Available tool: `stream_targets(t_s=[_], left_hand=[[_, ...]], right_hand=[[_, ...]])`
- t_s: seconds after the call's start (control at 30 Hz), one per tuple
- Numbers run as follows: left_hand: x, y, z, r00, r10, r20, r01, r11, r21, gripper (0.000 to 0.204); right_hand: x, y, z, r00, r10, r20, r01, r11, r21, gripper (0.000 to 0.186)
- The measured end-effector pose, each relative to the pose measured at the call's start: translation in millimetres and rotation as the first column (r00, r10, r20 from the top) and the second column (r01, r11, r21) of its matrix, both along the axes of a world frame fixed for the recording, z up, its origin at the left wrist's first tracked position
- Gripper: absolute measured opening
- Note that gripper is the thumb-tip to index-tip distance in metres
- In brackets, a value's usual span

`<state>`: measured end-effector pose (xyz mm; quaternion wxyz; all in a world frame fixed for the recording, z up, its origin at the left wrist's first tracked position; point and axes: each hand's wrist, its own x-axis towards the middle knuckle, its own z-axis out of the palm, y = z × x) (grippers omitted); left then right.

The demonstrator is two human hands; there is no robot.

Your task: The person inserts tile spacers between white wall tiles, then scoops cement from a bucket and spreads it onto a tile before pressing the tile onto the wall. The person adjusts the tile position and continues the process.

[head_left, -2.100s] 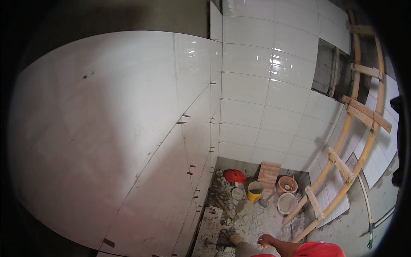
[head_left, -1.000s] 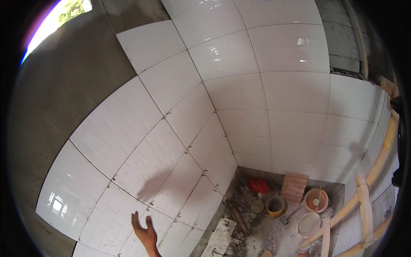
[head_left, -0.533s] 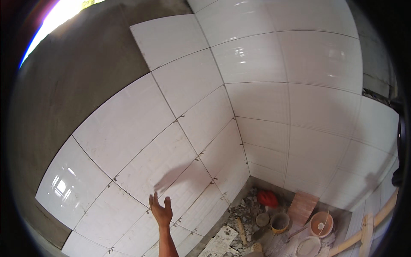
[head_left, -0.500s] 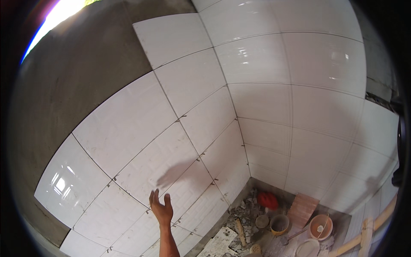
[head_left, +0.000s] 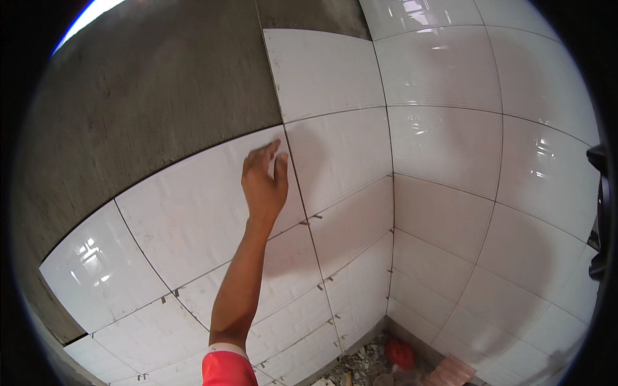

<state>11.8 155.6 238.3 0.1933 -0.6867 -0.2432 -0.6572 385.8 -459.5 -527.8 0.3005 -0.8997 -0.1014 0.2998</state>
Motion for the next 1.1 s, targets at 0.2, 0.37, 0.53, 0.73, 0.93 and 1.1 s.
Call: stream_targets(t_s=[0.2,0.37,0.53,0.73,0.93,1.1], left_hand=[[27.7,58.1,81.5,0.986,0.139,0.096,-0.141,0.99,0.016,0.024],[37.9,73.2,100.3,0.943,0.301,0.142,-0.29,0.952,-0.098,0.024],[43.1,67.1,107.3,0.942,0.302,0.143,-0.273,0.943,-0.192,0.018],[52.7,62.3,110.0,0.905,0.378,0.194,-0.331,0.914,-0.235,0.019],[48.5,54.2,112.9,0.897,0.401,0.189,-0.362,0.909,-0.208,0.019],[45.3,54.4,110.2,0.894,0.433,0.119,-0.403,0.891,-0.209,0.021]], right_hand=[[12.9,138.1,44.2,0.993,0.114,-0.022,-0.102,0.949,0.298,0.055],[-8.9,286.0,123.5,0.945,0.324,0.038,-0.309,0.852,0.423,0.054],[-21.8,359.2,184.0,0.885,0.458,0.082,-0.434,0.749,0.5,0.053],[-19.9,381.5,204.3,0.842,0.528,0.112,-0.508,0.704,0.497,0.052],[-12.7,389.7,206.8,0.824,0.554,0.12,-0.533,0.685,0.496,0.052],[-10.1,399.2,206.5,0.81,0.573,0.123,-0.552,0.673,0.493,0.051]])
